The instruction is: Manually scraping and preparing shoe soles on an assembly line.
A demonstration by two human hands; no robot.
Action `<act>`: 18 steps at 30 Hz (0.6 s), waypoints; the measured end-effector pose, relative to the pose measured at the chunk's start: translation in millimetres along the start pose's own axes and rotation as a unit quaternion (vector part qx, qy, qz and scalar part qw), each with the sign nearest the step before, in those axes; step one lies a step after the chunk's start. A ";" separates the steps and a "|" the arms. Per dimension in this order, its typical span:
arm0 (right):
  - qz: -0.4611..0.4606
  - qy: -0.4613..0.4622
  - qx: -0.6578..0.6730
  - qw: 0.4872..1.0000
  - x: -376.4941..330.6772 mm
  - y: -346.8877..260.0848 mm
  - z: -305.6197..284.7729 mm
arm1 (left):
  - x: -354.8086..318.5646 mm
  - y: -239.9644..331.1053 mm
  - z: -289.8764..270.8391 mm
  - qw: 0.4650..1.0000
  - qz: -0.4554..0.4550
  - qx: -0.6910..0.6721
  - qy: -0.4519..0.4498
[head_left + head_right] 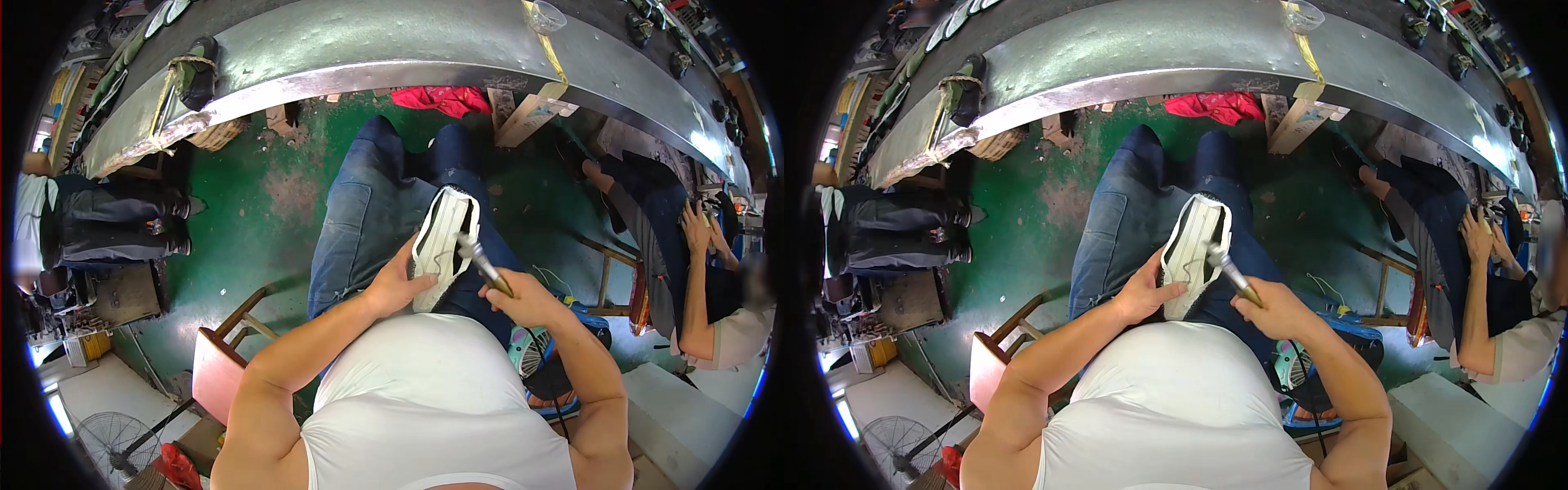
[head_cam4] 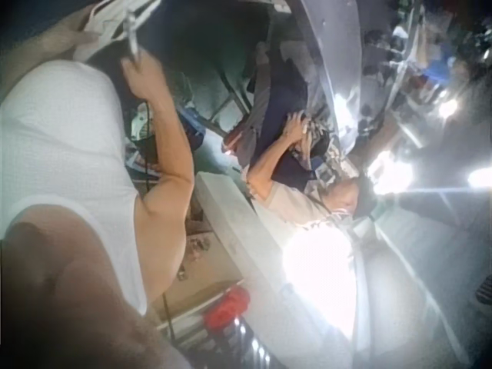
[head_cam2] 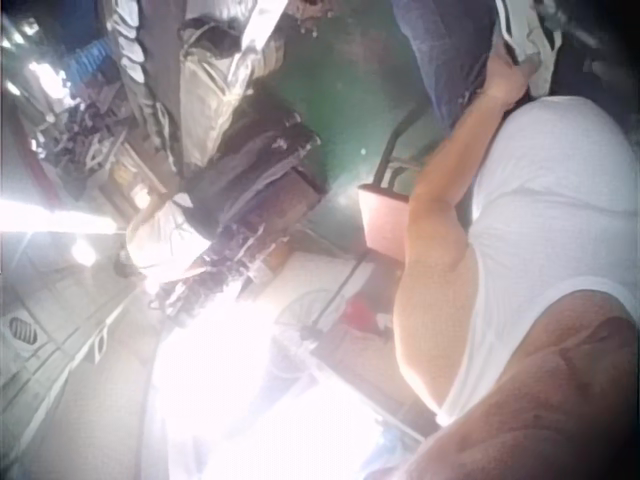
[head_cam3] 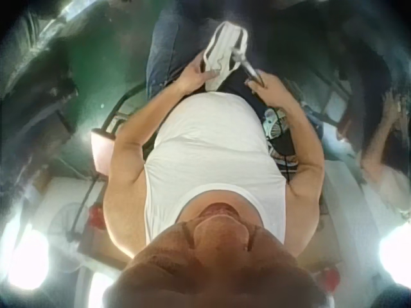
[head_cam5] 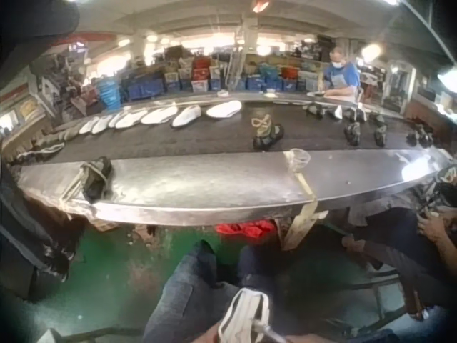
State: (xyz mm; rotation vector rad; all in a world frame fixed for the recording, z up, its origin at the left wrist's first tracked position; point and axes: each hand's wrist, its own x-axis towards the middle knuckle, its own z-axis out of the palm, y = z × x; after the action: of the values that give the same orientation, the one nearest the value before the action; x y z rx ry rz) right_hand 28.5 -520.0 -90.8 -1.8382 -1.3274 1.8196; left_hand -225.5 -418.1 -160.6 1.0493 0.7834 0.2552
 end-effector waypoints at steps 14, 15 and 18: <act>-0.025 -0.127 -0.498 0.858 32.6 -106.2 -36.9 | 11.8 -18.0 0.2 0.964 -0.031 -0.263 -0.020; -0.056 -0.129 -0.491 0.860 38.7 -98.4 -37.0 | 15.6 -17.7 3.5 0.936 -0.043 -0.348 0.009; -0.107 -0.091 -0.447 0.884 50.7 -64.0 -29.2 | 22.1 -9.0 12.8 0.953 -0.082 -0.259 0.136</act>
State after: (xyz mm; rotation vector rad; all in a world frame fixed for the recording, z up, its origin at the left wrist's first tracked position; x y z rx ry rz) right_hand 17.9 -435.6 -73.7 -1.7522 -2.6366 1.3645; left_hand -202.6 -419.4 -175.0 0.4532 0.9798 0.4419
